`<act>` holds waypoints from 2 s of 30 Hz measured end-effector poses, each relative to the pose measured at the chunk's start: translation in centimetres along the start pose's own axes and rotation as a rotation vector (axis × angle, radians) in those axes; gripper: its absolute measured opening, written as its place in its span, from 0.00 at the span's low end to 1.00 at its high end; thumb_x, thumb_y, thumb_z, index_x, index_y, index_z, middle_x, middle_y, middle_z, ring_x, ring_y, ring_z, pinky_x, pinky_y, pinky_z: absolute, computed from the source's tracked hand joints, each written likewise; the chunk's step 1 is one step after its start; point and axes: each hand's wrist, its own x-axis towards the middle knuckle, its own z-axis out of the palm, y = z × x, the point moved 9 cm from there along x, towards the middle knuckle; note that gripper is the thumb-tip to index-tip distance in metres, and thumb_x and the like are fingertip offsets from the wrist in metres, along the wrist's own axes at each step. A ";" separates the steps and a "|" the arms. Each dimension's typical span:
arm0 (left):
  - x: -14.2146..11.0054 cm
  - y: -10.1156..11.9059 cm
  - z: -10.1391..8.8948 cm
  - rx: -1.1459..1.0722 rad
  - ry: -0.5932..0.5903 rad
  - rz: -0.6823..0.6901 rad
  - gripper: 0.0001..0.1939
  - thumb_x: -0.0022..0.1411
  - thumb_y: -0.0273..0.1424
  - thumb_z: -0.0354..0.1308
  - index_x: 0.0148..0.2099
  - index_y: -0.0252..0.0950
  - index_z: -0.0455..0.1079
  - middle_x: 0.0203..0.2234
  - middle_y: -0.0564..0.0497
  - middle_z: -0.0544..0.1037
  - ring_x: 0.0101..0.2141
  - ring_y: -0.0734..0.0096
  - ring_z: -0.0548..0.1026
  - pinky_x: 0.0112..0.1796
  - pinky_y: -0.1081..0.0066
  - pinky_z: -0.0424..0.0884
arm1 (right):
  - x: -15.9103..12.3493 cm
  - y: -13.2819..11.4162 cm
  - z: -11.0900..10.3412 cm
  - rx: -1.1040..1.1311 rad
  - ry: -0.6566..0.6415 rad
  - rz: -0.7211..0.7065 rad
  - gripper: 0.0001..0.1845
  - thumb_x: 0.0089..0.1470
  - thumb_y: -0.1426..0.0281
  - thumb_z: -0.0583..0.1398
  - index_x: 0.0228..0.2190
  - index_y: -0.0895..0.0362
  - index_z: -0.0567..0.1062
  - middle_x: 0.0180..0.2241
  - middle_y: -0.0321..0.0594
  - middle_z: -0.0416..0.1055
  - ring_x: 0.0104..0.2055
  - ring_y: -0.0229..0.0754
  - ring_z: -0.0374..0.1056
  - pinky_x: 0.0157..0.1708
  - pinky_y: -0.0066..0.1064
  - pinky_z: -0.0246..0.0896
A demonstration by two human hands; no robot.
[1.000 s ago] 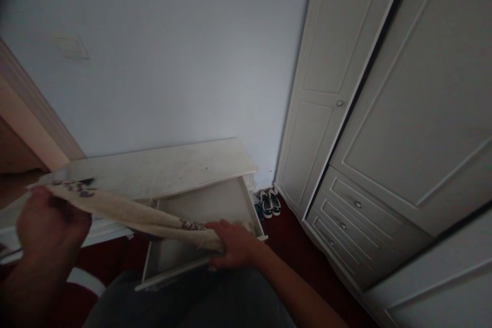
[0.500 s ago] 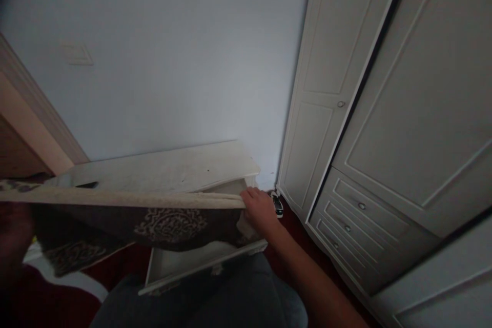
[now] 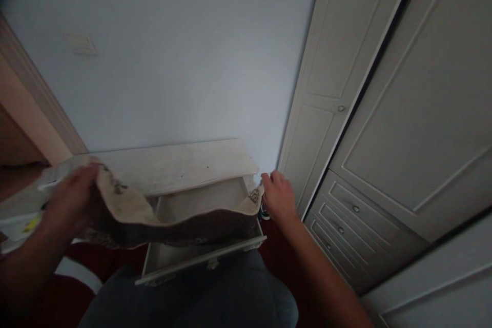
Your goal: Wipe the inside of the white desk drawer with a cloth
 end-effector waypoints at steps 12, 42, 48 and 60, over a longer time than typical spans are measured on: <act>-15.2 -2.9 17.9 0.150 -0.677 0.093 0.18 0.68 0.49 0.54 0.41 0.40 0.72 0.31 0.50 0.82 0.34 0.60 0.80 0.36 0.66 0.72 | -1.7 -15.9 5.3 0.950 -0.057 -0.088 0.30 0.68 0.72 0.50 0.68 0.47 0.64 0.49 0.46 0.73 0.49 0.47 0.71 0.51 0.37 0.66; -19.3 -2.1 16.9 0.216 -0.532 0.175 0.15 0.67 0.48 0.55 0.44 0.45 0.75 0.36 0.51 0.86 0.36 0.58 0.84 0.39 0.65 0.74 | -4.7 -12.5 4.0 1.326 0.103 0.186 0.20 0.64 0.66 0.55 0.54 0.53 0.77 0.47 0.45 0.80 0.48 0.48 0.76 0.50 0.39 0.71; -21.1 -1.4 17.7 0.268 -0.703 0.250 0.12 0.67 0.41 0.56 0.47 0.46 0.78 0.30 0.53 0.83 0.30 0.62 0.80 0.34 0.67 0.72 | -4.6 -11.6 5.2 1.502 0.059 0.276 0.20 0.62 0.57 0.62 0.50 0.55 0.80 0.37 0.42 0.80 0.37 0.46 0.75 0.38 0.35 0.71; -19.7 -13.7 13.0 0.419 -1.167 0.136 0.40 0.51 0.31 0.67 0.67 0.46 0.67 0.63 0.45 0.72 0.63 0.47 0.68 0.65 0.49 0.61 | -9.8 -6.0 0.4 1.524 -0.260 -0.041 0.15 0.56 0.55 0.70 0.41 0.51 0.85 0.34 0.41 0.79 0.35 0.44 0.73 0.35 0.32 0.67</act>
